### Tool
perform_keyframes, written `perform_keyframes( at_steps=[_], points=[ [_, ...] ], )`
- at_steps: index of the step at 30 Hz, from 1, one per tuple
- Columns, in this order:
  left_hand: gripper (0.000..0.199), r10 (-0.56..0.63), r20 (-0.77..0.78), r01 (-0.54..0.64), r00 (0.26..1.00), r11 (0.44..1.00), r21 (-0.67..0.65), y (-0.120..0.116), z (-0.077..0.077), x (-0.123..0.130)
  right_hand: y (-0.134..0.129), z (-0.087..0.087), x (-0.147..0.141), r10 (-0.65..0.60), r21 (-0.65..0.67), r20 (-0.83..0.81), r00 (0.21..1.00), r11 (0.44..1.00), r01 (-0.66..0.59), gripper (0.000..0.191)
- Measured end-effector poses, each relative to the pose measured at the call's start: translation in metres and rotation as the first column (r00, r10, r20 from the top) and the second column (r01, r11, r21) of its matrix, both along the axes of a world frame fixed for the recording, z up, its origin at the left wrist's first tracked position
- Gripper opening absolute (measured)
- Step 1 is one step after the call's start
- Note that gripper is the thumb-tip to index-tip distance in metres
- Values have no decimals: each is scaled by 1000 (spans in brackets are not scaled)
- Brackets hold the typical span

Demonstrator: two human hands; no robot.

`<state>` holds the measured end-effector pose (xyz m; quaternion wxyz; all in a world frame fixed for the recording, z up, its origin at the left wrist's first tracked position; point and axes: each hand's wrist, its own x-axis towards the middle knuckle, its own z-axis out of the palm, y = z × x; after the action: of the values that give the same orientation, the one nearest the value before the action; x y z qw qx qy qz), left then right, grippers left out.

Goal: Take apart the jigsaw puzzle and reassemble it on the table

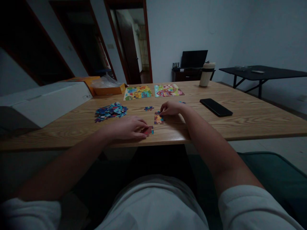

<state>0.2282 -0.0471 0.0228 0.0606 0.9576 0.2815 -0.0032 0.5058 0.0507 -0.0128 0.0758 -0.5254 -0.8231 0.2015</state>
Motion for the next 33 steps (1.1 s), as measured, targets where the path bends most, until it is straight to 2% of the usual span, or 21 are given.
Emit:
perform_keyframes(
  at_steps=[4, 10, 14, 20, 26, 31, 33],
  points=[
    [30, -2, 41, 2, 999, 1000, 3, 2, -4, -3, -1, 0, -1, 10, -10, 4, 1000, 1000, -10, 31],
    [33, 81, 100, -76, 992, 996, -46, 5, -3, -3, -3, 3, -1, 41, -14, 10, 999, 999, -41, 28],
    [27, 31, 161, -35, 986, 999, 20, 14, -6, -2, -2, 2, -1, 21, -24, 8, 1000, 999, -21, 33],
    [23, -38, 140, 21, 989, 993, 116, 32, -6, 1, -2, 2, -2, 29, -13, 10, 1000, 1000, -29, 32],
    [21, -65, 130, 53, 989, 994, 94, 47, -8, 4, -3, 3, -2, 22, -11, 25, 999, 1000, -22, 30],
    [28, -138, 130, 136, 982, 990, 26, 56, -9, 8, -4, 4, -3, 20, -17, 22, 1000, 1000, -19, 28],
    [29, -93, 139, 93, 986, 996, 6, 54, -9, 9, -4, 4, -3, 22, -13, 16, 1000, 1000, -21, 29]
  ],
)
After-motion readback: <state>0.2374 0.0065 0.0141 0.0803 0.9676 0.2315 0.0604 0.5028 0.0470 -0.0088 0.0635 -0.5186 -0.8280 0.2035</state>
